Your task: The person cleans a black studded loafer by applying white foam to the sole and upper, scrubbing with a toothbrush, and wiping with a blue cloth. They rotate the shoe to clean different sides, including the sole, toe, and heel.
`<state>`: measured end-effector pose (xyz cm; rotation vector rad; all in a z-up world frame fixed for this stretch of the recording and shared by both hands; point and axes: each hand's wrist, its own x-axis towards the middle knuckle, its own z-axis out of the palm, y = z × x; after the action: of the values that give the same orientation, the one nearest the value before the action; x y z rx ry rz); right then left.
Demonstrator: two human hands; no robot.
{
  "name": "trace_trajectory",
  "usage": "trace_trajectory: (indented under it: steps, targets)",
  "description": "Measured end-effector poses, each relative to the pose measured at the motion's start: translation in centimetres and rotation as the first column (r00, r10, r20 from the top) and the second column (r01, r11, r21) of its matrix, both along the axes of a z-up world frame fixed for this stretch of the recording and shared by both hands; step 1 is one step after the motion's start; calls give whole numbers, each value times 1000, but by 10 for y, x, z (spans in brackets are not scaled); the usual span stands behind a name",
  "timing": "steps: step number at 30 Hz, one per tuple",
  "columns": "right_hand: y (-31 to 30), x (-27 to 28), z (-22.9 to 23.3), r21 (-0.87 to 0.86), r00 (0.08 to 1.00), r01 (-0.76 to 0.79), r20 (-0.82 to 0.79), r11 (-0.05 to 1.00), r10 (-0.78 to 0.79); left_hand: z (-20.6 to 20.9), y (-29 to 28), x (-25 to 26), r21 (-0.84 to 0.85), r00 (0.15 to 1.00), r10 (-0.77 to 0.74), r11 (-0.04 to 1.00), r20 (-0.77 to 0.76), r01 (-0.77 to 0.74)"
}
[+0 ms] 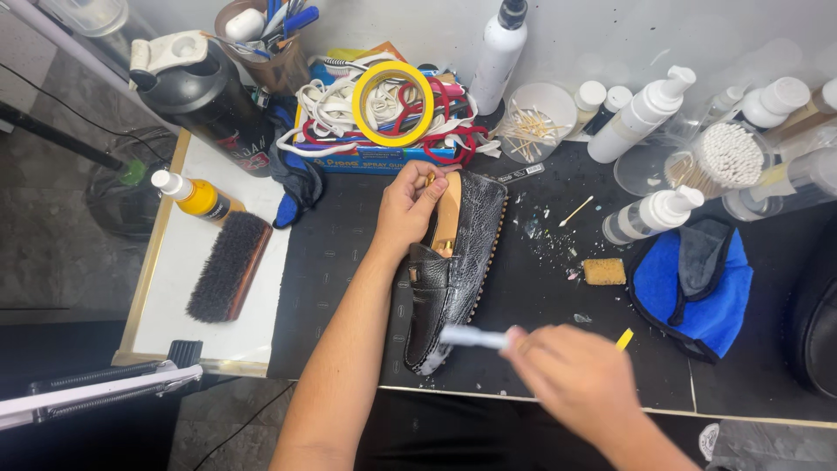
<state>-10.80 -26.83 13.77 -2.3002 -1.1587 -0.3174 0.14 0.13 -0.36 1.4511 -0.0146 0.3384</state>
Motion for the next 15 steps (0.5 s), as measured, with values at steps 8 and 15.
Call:
trace_trajectory:
  steps: [8,15]
  targets:
    - [6,-17,18,-34,992,-67,101,997,70,-2,-2,-3,-11,1000,20,1000,-6,-20]
    - [10,-19,15,-47,979,-180,85,982,184,-4,-1,-1,1,999,43,999,-11,-43]
